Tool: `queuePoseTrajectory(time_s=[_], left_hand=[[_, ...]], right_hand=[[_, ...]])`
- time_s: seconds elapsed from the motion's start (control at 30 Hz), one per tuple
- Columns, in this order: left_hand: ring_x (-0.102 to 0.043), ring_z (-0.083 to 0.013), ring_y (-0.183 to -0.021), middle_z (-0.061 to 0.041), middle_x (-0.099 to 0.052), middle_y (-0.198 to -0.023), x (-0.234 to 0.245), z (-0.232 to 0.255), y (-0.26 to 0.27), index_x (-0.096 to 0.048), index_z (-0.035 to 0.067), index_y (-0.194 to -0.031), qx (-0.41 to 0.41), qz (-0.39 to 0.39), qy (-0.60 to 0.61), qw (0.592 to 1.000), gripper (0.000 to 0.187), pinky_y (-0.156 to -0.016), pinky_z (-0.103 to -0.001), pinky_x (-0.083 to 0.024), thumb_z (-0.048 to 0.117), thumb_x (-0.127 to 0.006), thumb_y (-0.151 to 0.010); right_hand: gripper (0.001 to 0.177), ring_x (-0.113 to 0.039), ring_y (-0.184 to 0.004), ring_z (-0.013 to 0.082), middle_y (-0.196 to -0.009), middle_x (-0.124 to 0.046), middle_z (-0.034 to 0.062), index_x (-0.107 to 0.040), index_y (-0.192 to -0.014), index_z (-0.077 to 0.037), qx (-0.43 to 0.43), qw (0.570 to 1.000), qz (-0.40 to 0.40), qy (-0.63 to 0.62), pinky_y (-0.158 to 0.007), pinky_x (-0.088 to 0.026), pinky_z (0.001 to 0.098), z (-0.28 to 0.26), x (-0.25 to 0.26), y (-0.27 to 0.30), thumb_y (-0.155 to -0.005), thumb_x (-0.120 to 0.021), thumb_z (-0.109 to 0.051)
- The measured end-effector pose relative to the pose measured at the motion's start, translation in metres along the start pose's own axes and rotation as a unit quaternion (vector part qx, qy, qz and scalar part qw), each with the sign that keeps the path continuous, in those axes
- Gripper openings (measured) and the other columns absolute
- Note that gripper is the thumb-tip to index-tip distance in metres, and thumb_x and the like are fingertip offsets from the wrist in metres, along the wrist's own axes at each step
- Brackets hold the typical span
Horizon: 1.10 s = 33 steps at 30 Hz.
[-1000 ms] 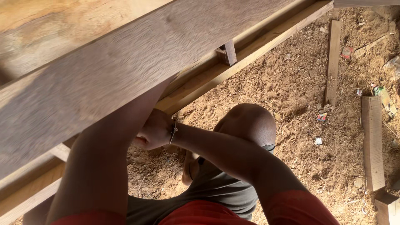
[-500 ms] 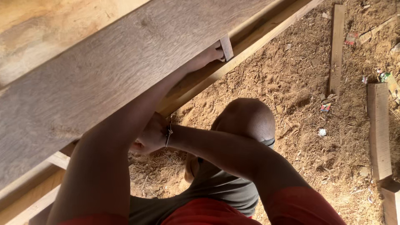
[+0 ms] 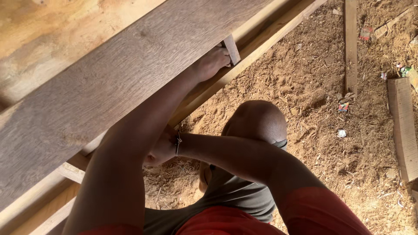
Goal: The person sands the underside of a wooden table frame using a piece of sandpaper. They rub the sandpaper against the wood surfaces and joints while crouching on a dirt floor.
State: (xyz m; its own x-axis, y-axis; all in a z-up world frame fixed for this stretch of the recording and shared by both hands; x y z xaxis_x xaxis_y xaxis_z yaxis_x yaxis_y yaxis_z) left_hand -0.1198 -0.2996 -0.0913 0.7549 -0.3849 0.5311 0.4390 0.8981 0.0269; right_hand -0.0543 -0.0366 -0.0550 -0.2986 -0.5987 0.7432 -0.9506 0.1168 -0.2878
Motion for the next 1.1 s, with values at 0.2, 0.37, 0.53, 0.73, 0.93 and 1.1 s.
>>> queuePoseTrajectory(time_s=[0.2, 0.37, 0.53, 0.73, 0.93, 1.1], left_hand=[[-0.064, -0.0246, -0.103, -0.01, -0.066, -0.101, -0.008, -0.013, -0.004, -0.071, 0.007, -0.088, -0.205, 0.047, -0.224, 0.952, 0.027, -0.113, -0.043, -0.045, 0.014, -0.049, -0.103], [-0.064, -0.0262, -0.092, -0.013, -0.066, -0.093, 0.006, 0.001, 0.007, -0.071, 0.003, -0.085, -0.181, 0.016, -0.24, 0.954, 0.025, -0.098, -0.042, -0.049, 0.018, -0.058, -0.101], [-0.065, -0.0262, -0.097, -0.014, -0.066, -0.095, 0.016, 0.011, 0.02, -0.07, 0.003, -0.084, -0.179, -0.005, -0.284, 0.942, 0.025, -0.094, -0.038, -0.052, 0.017, -0.059, -0.101], [-0.065, -0.0258, -0.1, -0.013, -0.069, -0.103, 0.008, -0.006, 0.025, -0.071, 0.004, -0.082, -0.266, 0.067, -0.247, 0.929, 0.019, -0.092, -0.036, -0.053, 0.012, -0.061, -0.097], [-0.067, -0.0261, -0.093, -0.011, -0.07, -0.096, 0.01, -0.014, 0.03, -0.074, 0.005, -0.084, -0.198, 0.008, -0.247, 0.949, 0.018, -0.087, -0.037, -0.053, 0.015, -0.064, -0.096], [-0.066, -0.0234, -0.086, -0.009, -0.07, -0.085, 0.019, 0.005, 0.044, -0.074, 0.007, -0.076, -0.218, 0.014, -0.283, 0.934, 0.019, -0.093, -0.038, -0.052, 0.014, -0.066, -0.092]], right_hand=[[0.03, -0.069, -0.093, 0.0227, -0.104, -0.071, 0.0069, -0.066, -0.117, -0.015, 0.071, 0.996, 0.056, -0.02, -0.086, -0.057, 0.0457, -0.014, 0.023, -0.005, -0.097, -0.062, -0.036], [0.035, -0.063, -0.12, 0.0262, -0.13, -0.066, 0.0064, -0.063, -0.129, -0.018, 0.093, 0.995, 0.033, -0.029, -0.107, -0.051, 0.0489, -0.023, 0.028, -0.012, -0.1, -0.061, -0.036], [0.037, -0.061, -0.127, 0.0275, -0.135, -0.065, 0.0058, -0.064, -0.13, -0.019, 0.075, 0.997, -0.017, -0.02, -0.113, -0.047, 0.0504, -0.029, 0.027, -0.018, -0.1, -0.062, -0.039], [0.047, -0.056, -0.134, 0.0297, -0.143, -0.06, 0.0086, -0.059, -0.139, -0.016, 0.081, 0.997, 0.006, -0.018, -0.118, -0.043, 0.0519, -0.035, 0.03, -0.02, -0.1, -0.061, -0.042], [0.052, -0.053, -0.139, 0.0315, -0.149, -0.056, 0.0102, -0.054, -0.144, -0.014, 0.085, 0.996, 0.0, -0.022, -0.121, -0.042, 0.053, -0.041, 0.028, -0.02, -0.102, -0.061, -0.045], [0.054, -0.052, -0.14, 0.0312, -0.15, -0.054, 0.0095, -0.054, -0.145, -0.015, 0.107, 0.994, 0.002, -0.027, -0.122, -0.041, 0.0548, -0.055, 0.023, -0.023, -0.101, -0.061, -0.046]])
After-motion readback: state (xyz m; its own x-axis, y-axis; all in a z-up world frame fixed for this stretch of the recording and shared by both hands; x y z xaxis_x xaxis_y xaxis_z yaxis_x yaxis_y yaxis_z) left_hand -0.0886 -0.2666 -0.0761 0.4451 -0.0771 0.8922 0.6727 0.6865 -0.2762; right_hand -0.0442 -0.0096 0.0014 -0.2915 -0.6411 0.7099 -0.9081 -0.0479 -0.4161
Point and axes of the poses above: each hand's wrist, its own y-axis away from the middle knuckle, its own x-axis out of the back of the hand, z = x × y, the point moved 4 cm from there along -y, towards the middle knuckle
